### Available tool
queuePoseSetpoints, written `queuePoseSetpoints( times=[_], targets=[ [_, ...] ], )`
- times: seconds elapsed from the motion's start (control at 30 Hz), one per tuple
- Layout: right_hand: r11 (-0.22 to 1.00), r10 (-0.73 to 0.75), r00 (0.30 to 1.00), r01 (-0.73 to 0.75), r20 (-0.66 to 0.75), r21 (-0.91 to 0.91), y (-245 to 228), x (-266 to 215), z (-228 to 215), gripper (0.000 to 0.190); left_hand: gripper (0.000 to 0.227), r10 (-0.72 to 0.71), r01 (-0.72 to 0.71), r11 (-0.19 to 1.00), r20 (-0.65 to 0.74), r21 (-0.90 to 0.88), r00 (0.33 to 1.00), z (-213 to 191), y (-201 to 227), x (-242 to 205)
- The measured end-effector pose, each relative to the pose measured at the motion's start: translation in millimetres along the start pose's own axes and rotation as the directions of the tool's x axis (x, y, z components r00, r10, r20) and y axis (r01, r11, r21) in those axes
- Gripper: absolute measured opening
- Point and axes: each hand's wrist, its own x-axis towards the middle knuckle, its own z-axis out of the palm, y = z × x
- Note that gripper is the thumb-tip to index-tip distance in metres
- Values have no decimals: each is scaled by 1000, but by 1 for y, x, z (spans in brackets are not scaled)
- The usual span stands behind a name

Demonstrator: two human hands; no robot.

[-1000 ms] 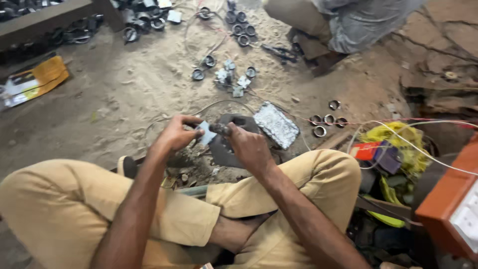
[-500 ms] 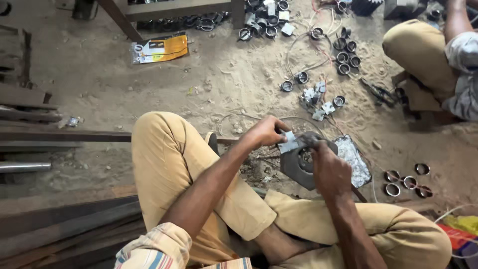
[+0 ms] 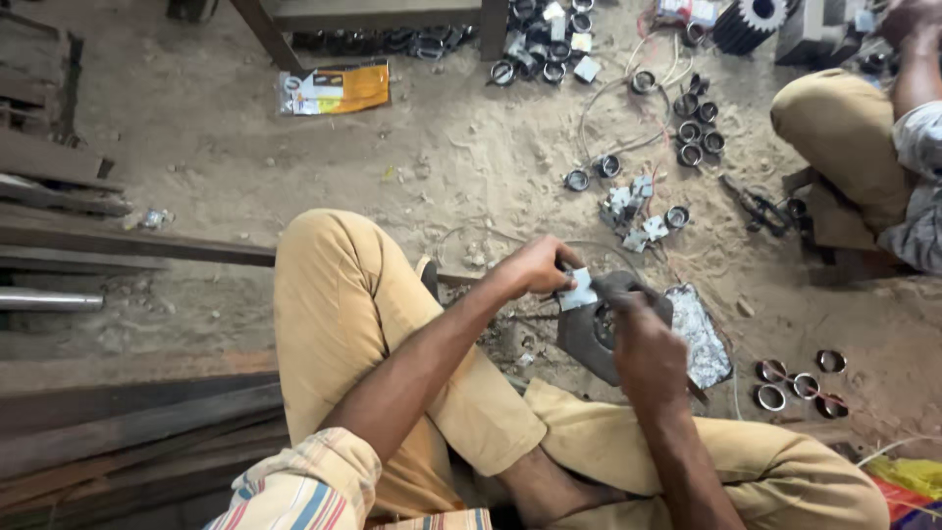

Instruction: The person sits on the ground and uses a hammer to strike a small metal piece held against a heavy metal block. The person repeatedly hits the metal piece to shape it, occasionally adjusting its position on the block.

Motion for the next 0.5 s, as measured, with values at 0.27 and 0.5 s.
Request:
queuePoseSetpoints(
  times=[0.27,0.5],
  targets=[
    [988,28,998,-36,-53,-153,8,-2,2,16,40,37,-37,999,18,14,999,3,-4,6],
    [988,-3,997,14,76,-153,0,5,-1,18,39,26,-26,1000,52,3,998,-1,2,5]
  ],
)
